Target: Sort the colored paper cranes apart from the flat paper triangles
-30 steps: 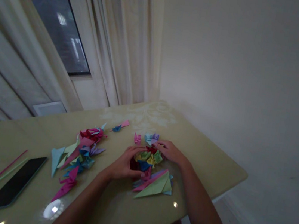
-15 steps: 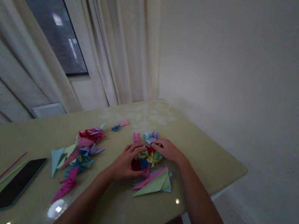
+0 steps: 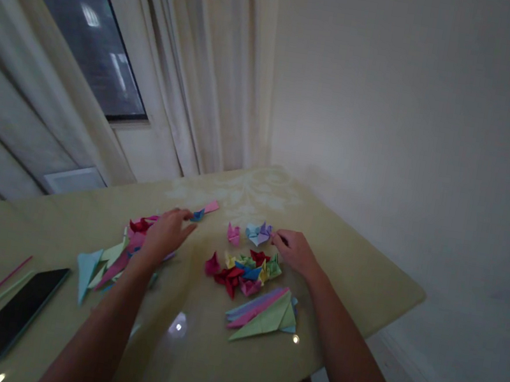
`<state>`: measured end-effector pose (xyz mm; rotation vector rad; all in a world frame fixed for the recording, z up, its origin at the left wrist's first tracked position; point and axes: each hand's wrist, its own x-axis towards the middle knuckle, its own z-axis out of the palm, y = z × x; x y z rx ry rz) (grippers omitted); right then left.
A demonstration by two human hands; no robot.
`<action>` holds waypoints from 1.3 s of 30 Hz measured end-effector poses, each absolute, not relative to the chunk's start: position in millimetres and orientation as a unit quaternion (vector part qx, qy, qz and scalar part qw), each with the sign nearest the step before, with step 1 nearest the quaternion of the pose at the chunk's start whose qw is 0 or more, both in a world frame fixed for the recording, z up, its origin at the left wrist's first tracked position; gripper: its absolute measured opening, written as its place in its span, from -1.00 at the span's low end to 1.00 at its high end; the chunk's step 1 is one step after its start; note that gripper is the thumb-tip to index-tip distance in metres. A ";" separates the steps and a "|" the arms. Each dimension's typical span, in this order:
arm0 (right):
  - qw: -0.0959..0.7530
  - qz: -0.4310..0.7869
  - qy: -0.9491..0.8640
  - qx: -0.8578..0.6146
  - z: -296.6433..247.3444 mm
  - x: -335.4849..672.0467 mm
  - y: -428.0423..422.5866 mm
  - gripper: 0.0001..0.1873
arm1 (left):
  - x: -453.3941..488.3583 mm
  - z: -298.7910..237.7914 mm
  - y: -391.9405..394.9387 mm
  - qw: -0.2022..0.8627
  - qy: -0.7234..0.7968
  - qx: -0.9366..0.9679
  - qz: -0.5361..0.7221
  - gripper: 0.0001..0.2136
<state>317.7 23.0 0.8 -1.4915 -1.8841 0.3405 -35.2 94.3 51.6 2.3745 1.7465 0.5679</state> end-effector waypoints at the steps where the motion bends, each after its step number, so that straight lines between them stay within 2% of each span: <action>1: 0.346 0.131 -0.728 -0.577 0.7 317.3 22.8 -0.49 | -45.7 47.9 99.6 0.020 0.614 0.768 0.182 -0.74; 3: 0.342 0.131 -0.728 -0.580 0.2 316.9 22.4 -0.47 | -61.3 40.1 105.9 -0.026 0.654 0.736 0.175 -0.79; 5: 0.347 0.135 -0.724 -0.581 -0.5 317.5 22.5 -0.46 | -69.1 35.6 108.8 -0.014 0.666 0.722 0.186 -0.82; 12: 0.348 0.130 -0.712 -0.596 -5.5 321.7 26.1 -0.45 | -44.4 42.2 115.6 0.154 0.592 0.722 0.322 -0.74; 16: 0.362 0.117 -0.708 -0.595 -7.9 321.0 28.2 -0.52 | -13.8 33.4 111.5 0.261 0.516 0.731 0.363 -0.68; 25: 0.434 0.145 -0.702 -0.546 -15.0 314.9 33.5 -0.65 | 16.9 7.9 98.3 0.337 0.471 0.739 0.344 -0.86; 31: 0.423 0.184 -0.712 -0.529 -21.0 314.8 36.4 -0.61 | 34.7 -8.1 95.1 0.317 0.462 0.751 0.350 -0.80; 36: 0.439 0.170 -0.699 -0.539 -21.5 314.9 36.9 -0.62 | 16.3 -18.6 100.3 0.197 0.534 0.721 0.395 -0.65; 39: 0.463 0.173 -0.678 -0.544 -22.9 313.4 37.8 -0.60 | 7.0 -23.9 105.2 0.115 0.571 0.719 0.379 -0.59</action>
